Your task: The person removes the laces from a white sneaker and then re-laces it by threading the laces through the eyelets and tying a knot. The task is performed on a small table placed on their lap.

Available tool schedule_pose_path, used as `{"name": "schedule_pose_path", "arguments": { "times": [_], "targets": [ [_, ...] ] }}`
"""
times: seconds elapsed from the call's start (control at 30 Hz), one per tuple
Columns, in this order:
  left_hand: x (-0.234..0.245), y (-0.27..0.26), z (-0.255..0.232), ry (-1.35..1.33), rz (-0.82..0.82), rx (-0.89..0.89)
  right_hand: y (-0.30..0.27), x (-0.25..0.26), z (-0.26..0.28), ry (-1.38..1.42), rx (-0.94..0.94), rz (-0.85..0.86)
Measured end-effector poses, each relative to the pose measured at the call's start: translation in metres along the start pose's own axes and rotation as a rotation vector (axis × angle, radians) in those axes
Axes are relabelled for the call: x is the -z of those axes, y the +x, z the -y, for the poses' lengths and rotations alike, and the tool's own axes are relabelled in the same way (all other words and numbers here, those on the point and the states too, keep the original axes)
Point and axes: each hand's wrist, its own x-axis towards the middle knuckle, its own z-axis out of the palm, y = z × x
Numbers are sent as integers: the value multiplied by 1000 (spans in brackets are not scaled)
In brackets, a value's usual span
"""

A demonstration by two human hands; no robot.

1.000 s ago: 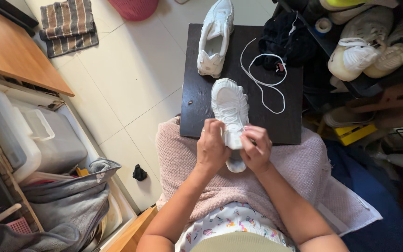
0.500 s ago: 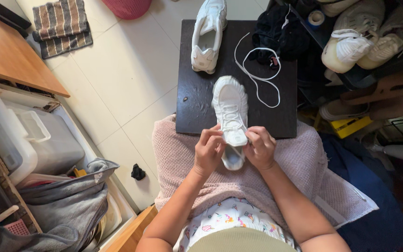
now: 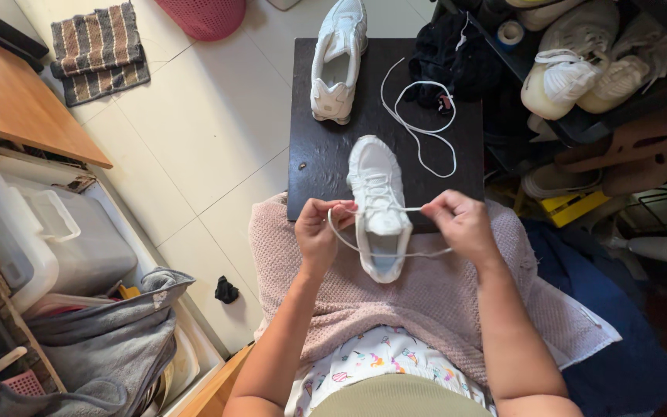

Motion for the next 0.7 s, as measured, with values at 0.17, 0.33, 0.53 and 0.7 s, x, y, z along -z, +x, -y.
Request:
{"name": "schedule_pose_path", "arguments": {
  "times": [0.17, 0.33, 0.53, 0.7],
  "targets": [
    [-7, 13, 0, -58, -74, 41, 11, -10, -19, -85, 3, -237],
    [-14, 45, -7, 35, 52, -7, 34, -7, -24, -150, 135, -323],
    [-16, 46, -68, 919, 520, 71, 41, -2, -21, -273, -218, 46],
    [-55, 40, -95, 1296, 427, -166, 43, -11, 6, -252, -7, 2]
  ]
}}
